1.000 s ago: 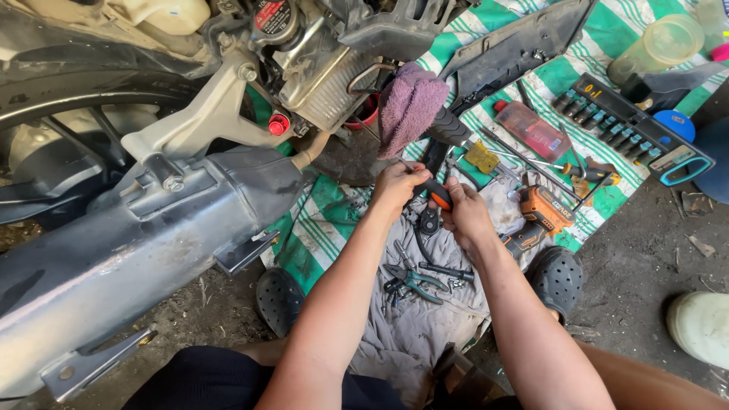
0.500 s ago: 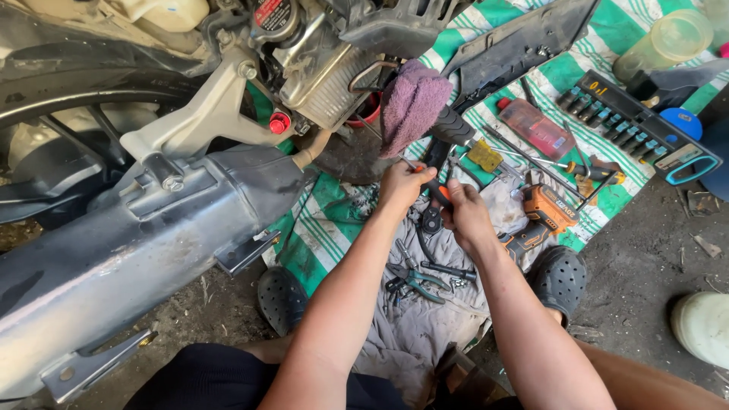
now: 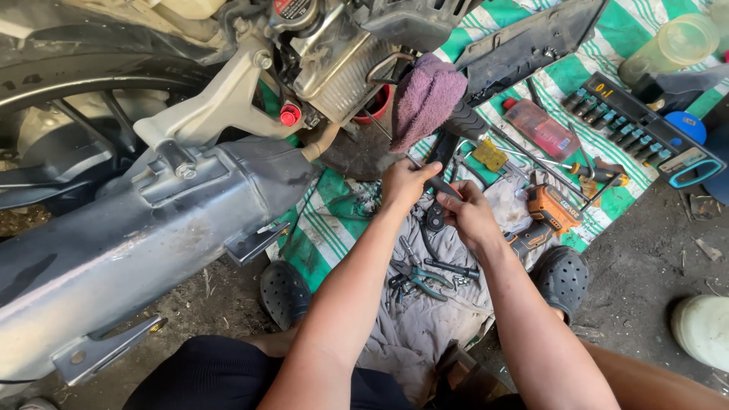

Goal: Securing or removing screws from a motorcycle fairing using a screwdriver

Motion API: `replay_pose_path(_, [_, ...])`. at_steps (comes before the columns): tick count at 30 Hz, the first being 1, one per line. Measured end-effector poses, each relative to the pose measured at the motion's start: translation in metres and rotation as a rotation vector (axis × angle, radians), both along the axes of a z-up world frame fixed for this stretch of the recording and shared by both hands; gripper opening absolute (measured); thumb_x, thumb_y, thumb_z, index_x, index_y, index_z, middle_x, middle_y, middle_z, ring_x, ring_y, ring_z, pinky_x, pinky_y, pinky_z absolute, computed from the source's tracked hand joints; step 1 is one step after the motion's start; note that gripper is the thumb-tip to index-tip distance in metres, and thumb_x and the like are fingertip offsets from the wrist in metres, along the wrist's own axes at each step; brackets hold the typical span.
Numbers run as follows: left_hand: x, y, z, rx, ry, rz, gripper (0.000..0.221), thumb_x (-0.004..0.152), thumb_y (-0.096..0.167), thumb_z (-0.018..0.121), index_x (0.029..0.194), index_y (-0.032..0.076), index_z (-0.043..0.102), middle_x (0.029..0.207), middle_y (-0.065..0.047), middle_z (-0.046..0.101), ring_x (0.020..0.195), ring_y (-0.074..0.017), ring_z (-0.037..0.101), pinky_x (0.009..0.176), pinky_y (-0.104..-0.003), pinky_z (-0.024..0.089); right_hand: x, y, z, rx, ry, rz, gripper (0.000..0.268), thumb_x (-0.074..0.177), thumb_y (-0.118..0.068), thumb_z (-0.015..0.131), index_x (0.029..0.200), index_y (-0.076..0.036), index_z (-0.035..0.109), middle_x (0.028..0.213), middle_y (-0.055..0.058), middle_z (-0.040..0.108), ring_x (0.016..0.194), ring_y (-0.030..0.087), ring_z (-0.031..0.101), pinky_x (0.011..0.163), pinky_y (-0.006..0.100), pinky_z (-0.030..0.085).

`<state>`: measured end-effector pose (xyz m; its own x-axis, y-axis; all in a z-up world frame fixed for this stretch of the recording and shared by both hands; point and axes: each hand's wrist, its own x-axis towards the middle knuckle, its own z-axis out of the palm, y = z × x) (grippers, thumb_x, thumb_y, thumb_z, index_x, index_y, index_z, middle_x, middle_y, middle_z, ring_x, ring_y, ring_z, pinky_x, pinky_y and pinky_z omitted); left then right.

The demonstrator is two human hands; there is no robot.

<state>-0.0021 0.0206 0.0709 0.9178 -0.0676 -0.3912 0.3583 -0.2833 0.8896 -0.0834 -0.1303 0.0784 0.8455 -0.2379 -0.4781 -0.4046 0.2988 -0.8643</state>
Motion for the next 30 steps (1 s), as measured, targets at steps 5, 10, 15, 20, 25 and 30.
replay_pose_path(5, [0.003, 0.0, -0.016, 0.004, -0.049, -0.015, 0.051, 0.096, 0.053, 0.084, 0.101, 0.002, 0.085, 0.092, -0.022, 0.081, 0.097, -0.0434, 0.081, 0.075, -0.049, 0.069, -0.007, 0.01, 0.02, 0.021, 0.025, -0.057, 0.018, 0.11, -0.017, 0.074, 0.107, 0.001, 0.07, 0.085, 0.011, 0.054, 0.061, 0.017, 0.055, 0.047, 0.027, 0.039])
replay_pose_path(10, [0.007, -0.015, -0.028, -0.117, 0.017, 0.052, 0.051, 0.085, 0.039, 0.093, 0.116, 0.0, 0.083, 0.101, -0.02, 0.081, 0.111, -0.0413, 0.079, 0.087, -0.051, 0.066, -0.005, 0.018, 0.049, 0.118, 0.043, -0.091, 0.034, 0.118, -0.034, 0.064, 0.114, 0.0, 0.058, 0.083, 0.016, 0.055, 0.057, 0.012, 0.043, 0.046, 0.022, 0.03])
replay_pose_path(15, [-0.003, 0.002, 0.018, 0.087, -0.002, -0.054, 0.053, 0.089, 0.056, 0.085, 0.105, 0.005, 0.085, 0.096, -0.018, 0.083, 0.106, -0.0403, 0.081, 0.09, -0.052, 0.067, -0.006, -0.003, -0.001, 0.107, -0.003, -0.038, 0.025, 0.103, -0.012, 0.082, 0.115, 0.0, 0.064, 0.088, 0.011, 0.057, 0.06, 0.018, 0.064, 0.048, 0.024, 0.045])
replay_pose_path(20, [0.01, -0.009, -0.023, 0.078, 0.074, -0.069, 0.059, 0.087, 0.066, 0.084, 0.122, 0.018, 0.083, 0.11, -0.006, 0.085, 0.12, -0.0289, 0.079, 0.1, -0.044, 0.064, -0.001, 0.005, 0.029, 0.153, 0.103, -0.095, 0.042, 0.121, -0.04, 0.053, 0.11, 0.0, 0.059, 0.074, 0.015, 0.059, 0.048, 0.007, 0.034, 0.041, 0.022, 0.023])
replay_pose_path(25, [-0.002, -0.002, 0.022, 0.204, 0.024, -0.117, 0.055, 0.093, 0.06, 0.077, 0.1, 0.006, 0.083, 0.095, -0.015, 0.084, 0.112, -0.0389, 0.08, 0.096, -0.052, 0.065, -0.003, -0.003, -0.007, 0.017, -0.038, -0.038, 0.04, 0.096, -0.014, 0.089, 0.12, -0.003, 0.059, 0.091, 0.009, 0.056, 0.062, 0.016, 0.061, 0.046, 0.022, 0.042])
replay_pose_path(30, [0.0, 0.0, 0.012, 0.16, 0.011, -0.111, 0.065, 0.092, 0.067, 0.075, 0.093, 0.003, 0.083, 0.091, -0.019, 0.083, 0.107, -0.0427, 0.08, 0.093, -0.054, 0.063, -0.007, 0.002, 0.01, 0.01, 0.045, -0.093, 0.025, 0.111, -0.023, 0.069, 0.112, 0.002, 0.065, 0.082, 0.014, 0.057, 0.053, 0.015, 0.048, 0.041, 0.026, 0.034])
